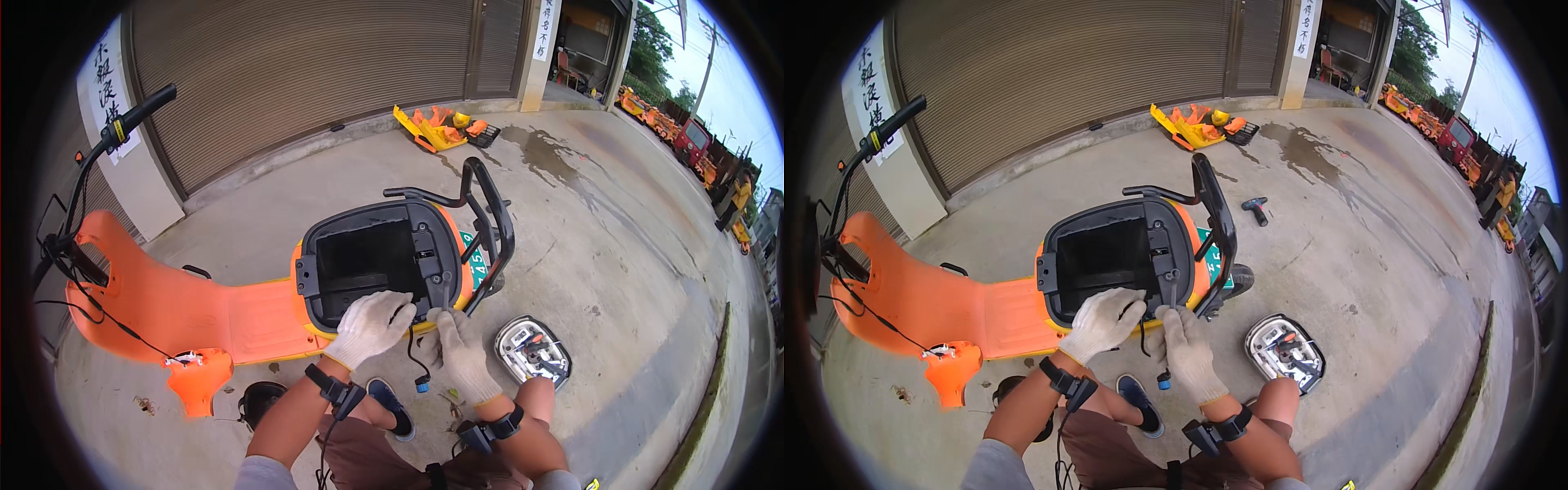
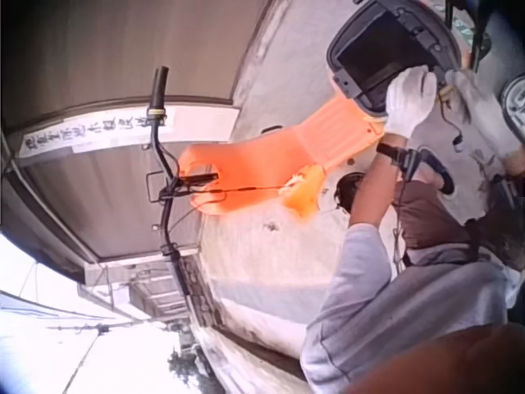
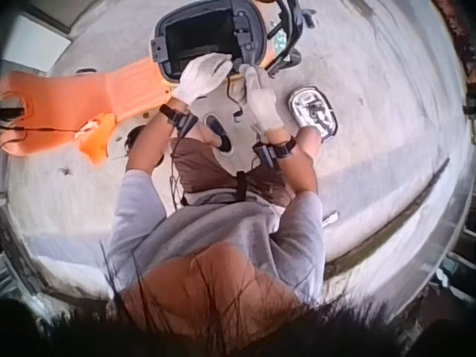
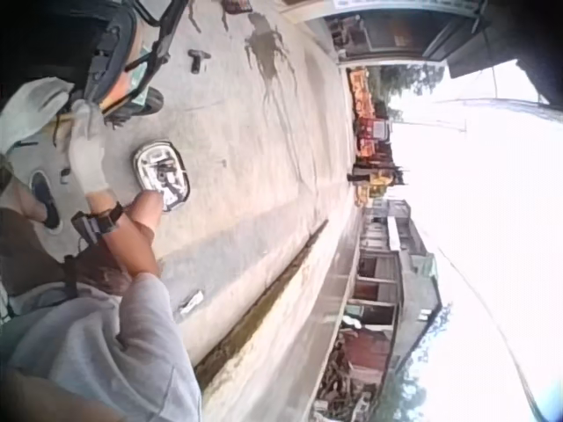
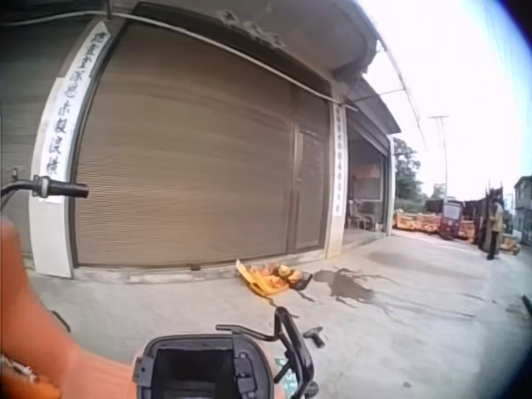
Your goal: Working on the electrical components and battery compartment of an orange electric scooter.
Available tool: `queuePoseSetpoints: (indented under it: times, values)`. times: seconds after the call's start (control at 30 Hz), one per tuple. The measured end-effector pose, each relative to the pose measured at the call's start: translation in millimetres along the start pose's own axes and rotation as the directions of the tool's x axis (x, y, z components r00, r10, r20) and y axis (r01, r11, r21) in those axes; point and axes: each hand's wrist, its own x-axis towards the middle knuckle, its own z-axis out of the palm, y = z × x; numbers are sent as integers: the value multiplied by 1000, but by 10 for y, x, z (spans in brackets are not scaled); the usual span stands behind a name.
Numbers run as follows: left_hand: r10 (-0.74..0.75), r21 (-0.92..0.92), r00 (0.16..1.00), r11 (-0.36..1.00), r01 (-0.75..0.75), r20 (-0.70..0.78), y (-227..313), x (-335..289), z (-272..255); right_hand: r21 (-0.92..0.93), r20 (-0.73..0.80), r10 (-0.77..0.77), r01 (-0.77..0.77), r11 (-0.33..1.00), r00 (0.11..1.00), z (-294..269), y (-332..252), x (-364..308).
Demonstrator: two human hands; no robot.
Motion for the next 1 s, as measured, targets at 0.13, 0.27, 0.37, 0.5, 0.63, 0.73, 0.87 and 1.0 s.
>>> queuePoseSetpoints:
  times: [0.13,0.27,0.37,0.5,0.63,0.73,0.87,1.0]
  values:
    - [48,39,990,998,-43,-131,29,-138,-74,-273,-297,-521,451,850,801,46,-294,-223]
    - [37,5,986,999,-37,-161,37,-488,-556,-548,-461,-723,476,688,514,-189,-907,-83]
    - [26,180,941,983,37,-338,56,-907,-1333,-586,-388,-797,544,601,462,-239,-1152,248]
    - [279,658,752,707,259,-597,200,-1737,-2908,-585,-311,-836,602,544,453,-136,-1215,602]
    - [563,766,643,-29,643,-518,713,-2571,-4328,-839,-231,-954,457,294,190,-33,-1205,823]
    - [412,348,599,-536,769,-687,958,-3042,-4965,-843,-222,-933,425,330,284,-38,-1213,884]
    - [257,268,327,-241,933,-909,805,-3290,-5275,-918,-59,-979,376,131,197,-83,-1240,909]
    - [252,285,334,-209,935,-908,695,-3359,-5423,-935,10,-981,348,59,194,-116,-1266,921]
